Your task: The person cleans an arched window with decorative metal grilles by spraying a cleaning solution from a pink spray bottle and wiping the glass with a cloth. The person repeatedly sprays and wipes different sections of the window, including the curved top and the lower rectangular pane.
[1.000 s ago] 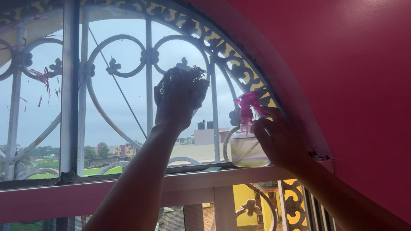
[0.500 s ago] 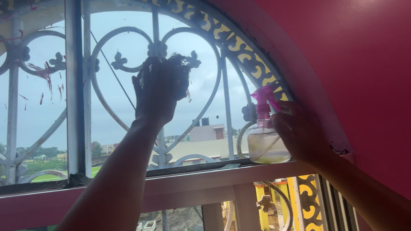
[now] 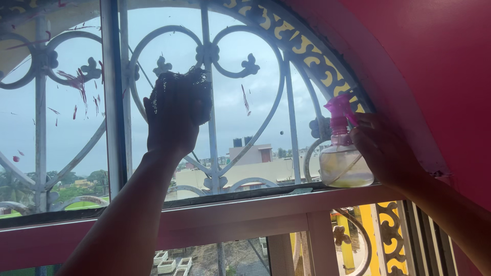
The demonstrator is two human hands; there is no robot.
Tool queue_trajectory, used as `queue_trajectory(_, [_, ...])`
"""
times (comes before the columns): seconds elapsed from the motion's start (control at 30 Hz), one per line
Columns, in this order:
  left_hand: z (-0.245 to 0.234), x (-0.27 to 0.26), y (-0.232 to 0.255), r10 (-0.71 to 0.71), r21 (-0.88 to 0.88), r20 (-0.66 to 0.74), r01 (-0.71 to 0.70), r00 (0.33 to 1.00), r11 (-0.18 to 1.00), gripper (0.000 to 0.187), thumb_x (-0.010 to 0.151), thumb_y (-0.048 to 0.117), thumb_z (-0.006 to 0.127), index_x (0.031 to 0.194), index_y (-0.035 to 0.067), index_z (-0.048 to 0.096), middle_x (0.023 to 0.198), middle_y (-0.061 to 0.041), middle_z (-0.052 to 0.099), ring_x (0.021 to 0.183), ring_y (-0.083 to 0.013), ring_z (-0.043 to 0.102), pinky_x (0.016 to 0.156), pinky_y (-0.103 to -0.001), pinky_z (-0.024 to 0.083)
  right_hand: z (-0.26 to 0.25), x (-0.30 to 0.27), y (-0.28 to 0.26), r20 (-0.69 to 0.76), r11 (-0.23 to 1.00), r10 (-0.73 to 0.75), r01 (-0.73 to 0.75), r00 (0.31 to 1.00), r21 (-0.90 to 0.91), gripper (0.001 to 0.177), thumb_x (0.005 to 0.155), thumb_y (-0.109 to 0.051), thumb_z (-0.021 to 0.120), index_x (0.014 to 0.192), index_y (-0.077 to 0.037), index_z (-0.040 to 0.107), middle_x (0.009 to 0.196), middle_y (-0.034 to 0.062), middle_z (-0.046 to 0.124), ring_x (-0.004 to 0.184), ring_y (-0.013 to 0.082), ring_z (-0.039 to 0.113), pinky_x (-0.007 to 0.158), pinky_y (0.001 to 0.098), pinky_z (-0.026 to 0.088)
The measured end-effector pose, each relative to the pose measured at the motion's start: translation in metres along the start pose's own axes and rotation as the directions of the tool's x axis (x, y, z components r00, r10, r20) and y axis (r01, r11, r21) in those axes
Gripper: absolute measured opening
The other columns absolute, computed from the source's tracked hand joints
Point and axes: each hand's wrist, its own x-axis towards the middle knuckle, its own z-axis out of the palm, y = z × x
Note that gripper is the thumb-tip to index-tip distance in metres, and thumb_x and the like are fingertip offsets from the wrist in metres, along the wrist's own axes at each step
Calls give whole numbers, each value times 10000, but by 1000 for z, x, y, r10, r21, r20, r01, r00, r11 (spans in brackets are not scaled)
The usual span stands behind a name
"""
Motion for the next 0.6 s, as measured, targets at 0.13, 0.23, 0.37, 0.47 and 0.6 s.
queue_trajectory(0.13, [1,-9,0,-36,36,43,34,998,999,589,1051,357,475,1563,169,254,1597,-194,249,1525,-413,182,1134,-722,197,0,1,-1,0,1000,-2,2,1000,-23,434,1038,-352,486,1224,-4,665,1421,176,583,1297,328,559,1112,466,401])
queue_trajectory(0.23, [-15,-25,15,60,31,-35,-58,998,998,576,1022,328,522,1550,146,382,1527,-205,346,1457,-434,260,1108,-702,244,1,0,-1,4,997,-35,35,999,-64,423,1046,-369,485,1161,-23,702,1434,166,588,1340,331,534,1137,469,383])
queue_trajectory(0.37, [-44,-33,38,173,146,71,-182,982,972,278,969,268,612,1237,194,629,1294,-86,553,1284,-349,490,1065,-540,465,-1,-1,-1,-17,986,-96,93,995,-136,421,1068,-384,476,1159,-52,719,1435,170,589,1377,345,510,1150,491,363])
queue_trajectory(0.47, [-53,-41,48,171,-40,-31,-172,985,984,240,908,227,680,1147,219,693,1115,-40,618,1087,-299,605,856,-486,560,-2,-2,-5,-66,976,-110,95,992,-195,425,1073,-401,493,1168,-48,709,1434,180,589,1343,352,533,1128,498,387])
queue_trajectory(0.6, [-34,-59,68,87,-62,-23,-88,996,994,209,958,175,682,1158,237,693,1093,-1,648,919,-268,641,736,-436,584,-5,-5,-15,-126,962,-96,60,987,-266,439,1052,-440,518,1160,-53,695,1336,172,635,1250,355,603,1051,492,471])
